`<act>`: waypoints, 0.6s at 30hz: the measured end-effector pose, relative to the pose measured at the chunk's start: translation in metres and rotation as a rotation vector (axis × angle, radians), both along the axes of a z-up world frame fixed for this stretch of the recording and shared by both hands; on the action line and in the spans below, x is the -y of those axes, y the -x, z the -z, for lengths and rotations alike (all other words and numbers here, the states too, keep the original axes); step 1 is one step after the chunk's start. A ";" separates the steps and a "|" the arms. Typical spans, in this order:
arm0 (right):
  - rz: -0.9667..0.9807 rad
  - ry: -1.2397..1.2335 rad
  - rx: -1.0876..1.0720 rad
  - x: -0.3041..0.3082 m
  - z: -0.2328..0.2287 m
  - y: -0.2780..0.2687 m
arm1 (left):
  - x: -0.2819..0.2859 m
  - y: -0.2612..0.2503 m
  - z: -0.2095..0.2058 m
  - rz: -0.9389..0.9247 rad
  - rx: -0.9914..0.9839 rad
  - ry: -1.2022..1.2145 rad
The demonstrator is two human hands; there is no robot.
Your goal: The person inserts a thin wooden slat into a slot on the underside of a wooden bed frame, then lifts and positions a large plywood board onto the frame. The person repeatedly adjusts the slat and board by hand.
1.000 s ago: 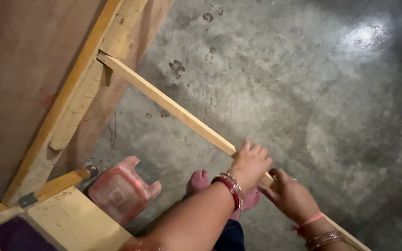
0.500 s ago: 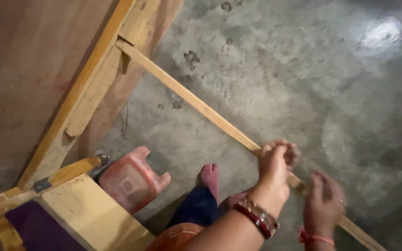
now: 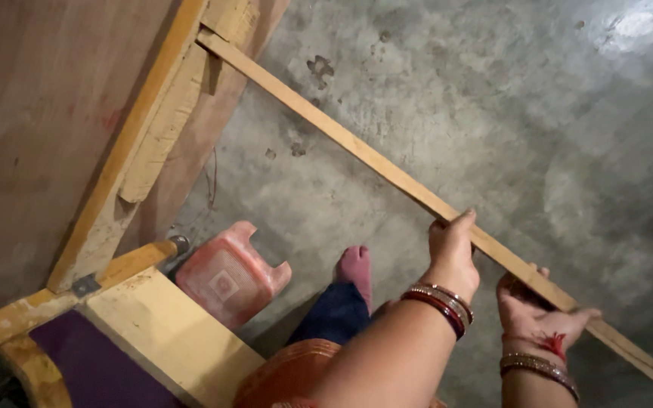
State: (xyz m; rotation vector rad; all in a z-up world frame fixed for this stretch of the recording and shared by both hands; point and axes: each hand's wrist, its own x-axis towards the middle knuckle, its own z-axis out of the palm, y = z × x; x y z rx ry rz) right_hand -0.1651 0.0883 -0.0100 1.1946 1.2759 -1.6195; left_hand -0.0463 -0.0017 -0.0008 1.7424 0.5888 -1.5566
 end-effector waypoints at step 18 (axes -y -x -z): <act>-0.219 -0.007 -0.054 -0.013 -0.002 0.009 | 0.001 -0.010 -0.007 0.288 0.199 0.107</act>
